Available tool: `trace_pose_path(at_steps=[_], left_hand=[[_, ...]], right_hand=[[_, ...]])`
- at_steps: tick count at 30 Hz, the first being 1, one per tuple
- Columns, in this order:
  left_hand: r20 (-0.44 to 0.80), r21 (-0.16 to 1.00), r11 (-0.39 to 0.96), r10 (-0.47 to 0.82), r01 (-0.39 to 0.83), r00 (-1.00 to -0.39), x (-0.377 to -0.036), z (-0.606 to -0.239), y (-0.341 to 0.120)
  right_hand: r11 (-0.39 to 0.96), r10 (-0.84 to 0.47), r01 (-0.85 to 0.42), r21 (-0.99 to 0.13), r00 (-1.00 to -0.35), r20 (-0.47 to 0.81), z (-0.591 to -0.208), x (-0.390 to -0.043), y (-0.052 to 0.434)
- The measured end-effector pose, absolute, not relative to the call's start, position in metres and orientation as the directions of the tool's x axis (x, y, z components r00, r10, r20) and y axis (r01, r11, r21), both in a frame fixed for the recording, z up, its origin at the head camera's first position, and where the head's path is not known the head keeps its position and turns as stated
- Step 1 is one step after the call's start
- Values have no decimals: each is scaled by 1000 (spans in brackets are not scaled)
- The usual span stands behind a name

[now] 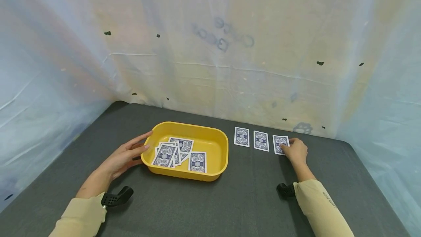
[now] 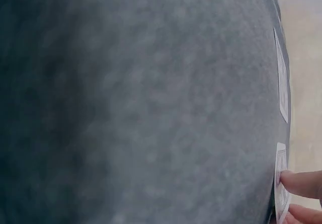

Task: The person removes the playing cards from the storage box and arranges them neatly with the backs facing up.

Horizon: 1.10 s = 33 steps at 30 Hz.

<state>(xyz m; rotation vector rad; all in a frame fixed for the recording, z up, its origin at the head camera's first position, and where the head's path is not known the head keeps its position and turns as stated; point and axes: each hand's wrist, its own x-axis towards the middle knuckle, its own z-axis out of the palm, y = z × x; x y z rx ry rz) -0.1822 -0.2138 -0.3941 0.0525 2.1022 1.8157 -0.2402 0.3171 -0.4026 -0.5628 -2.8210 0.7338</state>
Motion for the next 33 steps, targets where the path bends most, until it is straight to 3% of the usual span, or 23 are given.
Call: trace_pose_path(at_steps=[12,21,33], left_hand=[[-244,963,174,258,-203,-935,-184,-395,-213],[-252,961,176,249,-212,-935,-183,-395,-211],[-243,964,171,256,-204,-936,-183,-396,-214]], right_hand=[[784,456,384,-487,-889,33,-400,-239,313],[808,419,329,-489,-904,85,-402,-237,313],[685,441,279,-673,-894,78,-394,-241,302]])
